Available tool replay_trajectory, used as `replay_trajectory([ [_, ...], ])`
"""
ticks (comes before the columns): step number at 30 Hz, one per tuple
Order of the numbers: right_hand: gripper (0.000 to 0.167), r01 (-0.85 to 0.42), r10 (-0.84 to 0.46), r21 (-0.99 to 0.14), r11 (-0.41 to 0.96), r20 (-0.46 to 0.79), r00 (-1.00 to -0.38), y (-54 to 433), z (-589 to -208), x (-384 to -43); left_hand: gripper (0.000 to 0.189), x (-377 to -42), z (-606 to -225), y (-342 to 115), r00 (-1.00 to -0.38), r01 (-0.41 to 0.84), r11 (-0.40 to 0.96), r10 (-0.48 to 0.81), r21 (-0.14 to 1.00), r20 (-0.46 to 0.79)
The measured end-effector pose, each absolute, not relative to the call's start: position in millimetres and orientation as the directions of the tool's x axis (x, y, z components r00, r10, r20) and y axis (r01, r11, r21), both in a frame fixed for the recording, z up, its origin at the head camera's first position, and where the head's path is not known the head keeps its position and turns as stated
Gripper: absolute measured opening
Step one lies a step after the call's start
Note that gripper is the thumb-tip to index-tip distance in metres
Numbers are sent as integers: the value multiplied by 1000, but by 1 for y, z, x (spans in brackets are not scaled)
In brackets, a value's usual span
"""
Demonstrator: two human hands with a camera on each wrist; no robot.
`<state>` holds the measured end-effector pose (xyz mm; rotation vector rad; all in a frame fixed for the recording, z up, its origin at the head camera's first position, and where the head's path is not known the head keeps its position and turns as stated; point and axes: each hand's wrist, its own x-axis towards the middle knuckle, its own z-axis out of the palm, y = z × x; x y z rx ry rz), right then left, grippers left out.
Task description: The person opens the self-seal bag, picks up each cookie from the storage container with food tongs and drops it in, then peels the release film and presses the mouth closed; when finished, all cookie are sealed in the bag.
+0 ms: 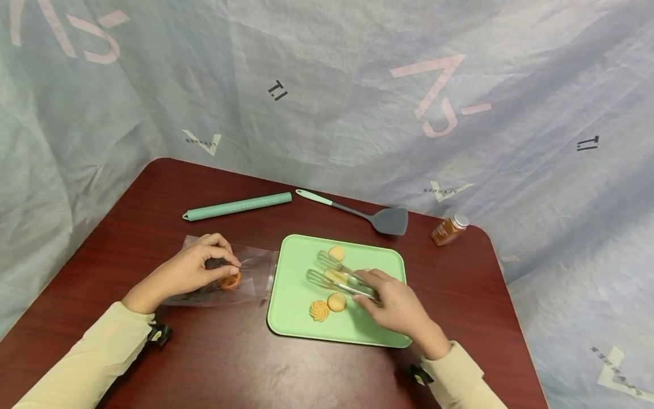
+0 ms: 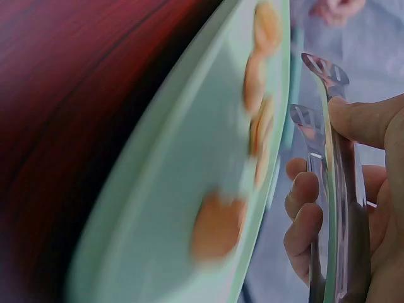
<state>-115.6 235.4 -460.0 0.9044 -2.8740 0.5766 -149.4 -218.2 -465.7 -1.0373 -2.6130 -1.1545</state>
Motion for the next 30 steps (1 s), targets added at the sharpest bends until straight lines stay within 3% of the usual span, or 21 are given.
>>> replay_trajectory([
  [12, 46, -388, -358, -344, 855, 150, -922, 323, -459, -90, 17, -149, -468, -218, -769, 610, 484, 551, 627, 323],
  [30, 48, -351, -329, -326, 878, 123, -936, 334, -463, -86, 14, -148, -466, -213, -761, 624, 486, 555, 612, 335],
])
